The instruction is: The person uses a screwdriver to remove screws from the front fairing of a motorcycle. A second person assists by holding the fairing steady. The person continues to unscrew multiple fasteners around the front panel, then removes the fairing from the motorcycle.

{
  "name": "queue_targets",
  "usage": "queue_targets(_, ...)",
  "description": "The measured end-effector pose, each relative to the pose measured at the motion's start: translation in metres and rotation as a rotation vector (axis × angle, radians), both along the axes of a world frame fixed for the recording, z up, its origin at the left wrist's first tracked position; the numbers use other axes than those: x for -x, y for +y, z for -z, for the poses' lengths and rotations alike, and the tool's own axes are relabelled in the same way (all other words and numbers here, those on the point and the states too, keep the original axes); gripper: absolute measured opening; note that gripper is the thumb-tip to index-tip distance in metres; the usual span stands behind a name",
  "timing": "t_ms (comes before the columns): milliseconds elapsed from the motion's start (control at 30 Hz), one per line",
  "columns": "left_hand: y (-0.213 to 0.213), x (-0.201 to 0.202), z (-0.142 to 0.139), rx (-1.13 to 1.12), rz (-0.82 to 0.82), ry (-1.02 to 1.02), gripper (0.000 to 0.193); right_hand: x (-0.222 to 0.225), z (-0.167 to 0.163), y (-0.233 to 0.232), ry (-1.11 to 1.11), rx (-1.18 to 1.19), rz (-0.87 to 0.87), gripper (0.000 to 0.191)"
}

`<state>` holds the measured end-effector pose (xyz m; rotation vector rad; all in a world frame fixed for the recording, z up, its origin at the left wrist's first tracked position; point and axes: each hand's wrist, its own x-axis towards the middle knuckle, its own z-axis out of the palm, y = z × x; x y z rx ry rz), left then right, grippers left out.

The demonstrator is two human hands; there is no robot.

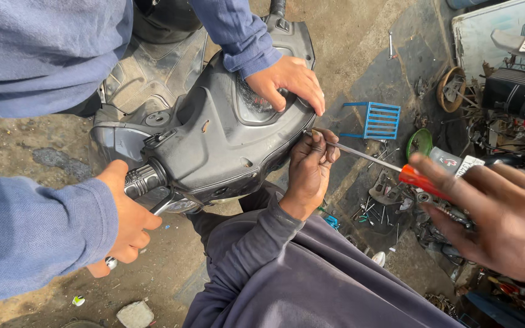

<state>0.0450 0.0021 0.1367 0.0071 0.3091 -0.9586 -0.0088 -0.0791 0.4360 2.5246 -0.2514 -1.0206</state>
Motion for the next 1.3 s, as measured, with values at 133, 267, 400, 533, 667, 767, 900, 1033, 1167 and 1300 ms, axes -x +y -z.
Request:
queue_targets(133, 0.000, 0.002, 0.001, -0.001, 0.008, 0.029, 0.016, 0.000, 0.003, -0.017, 0.022, 0.059, -0.801, 0.048)
queue_targets(267, -0.001, -0.001, -0.004, 0.029, 0.009, 0.057, 0.018, -0.014, 0.007, -0.031, 0.184, -0.011, -0.504, 0.058)
queue_targets(400, -0.001, -0.003, -0.011, 0.046, -0.011, 0.099, 0.015, -0.017, 0.012, -0.016, -0.208, -0.487, 0.493, 0.051)
queue_targets(533, 0.001, -0.005, -0.014, 0.037, -0.024, 0.094, 0.017, -0.025, 0.011, -0.009, -0.200, -0.420, 1.154, 0.051)
queue_targets(667, 0.001, -0.007, -0.013, 0.045, -0.028, 0.107, 0.020, -0.026, -0.004, 0.001, 0.268, 0.135, 0.486, 0.066)
queue_targets(767, 0.001, -0.008, -0.013, 0.025, -0.022, 0.115, 0.019, -0.021, -0.008, 0.001, 0.122, 0.059, -0.443, 0.063)
queue_targets(900, 0.004, -0.008, -0.012, 0.039, 0.016, 0.122, 0.017, -0.019, 0.003, -0.019, -0.038, -0.179, -0.283, 0.056)
queue_targets(1033, 0.003, -0.006, -0.009, 0.061, 0.001, 0.142, 0.011, -0.026, 0.009, -0.027, -0.129, -0.292, 1.307, 0.052)
queue_targets(1167, -0.002, -0.001, -0.006, 0.030, -0.048, 0.118, 0.017, -0.025, 0.001, -0.005, -0.011, -0.169, 0.970, 0.068)
queue_targets(1300, -0.002, 0.000, -0.005, 0.071, -0.056, 0.124, 0.016, -0.012, -0.008, 0.013, -0.063, 0.001, -0.164, 0.062)
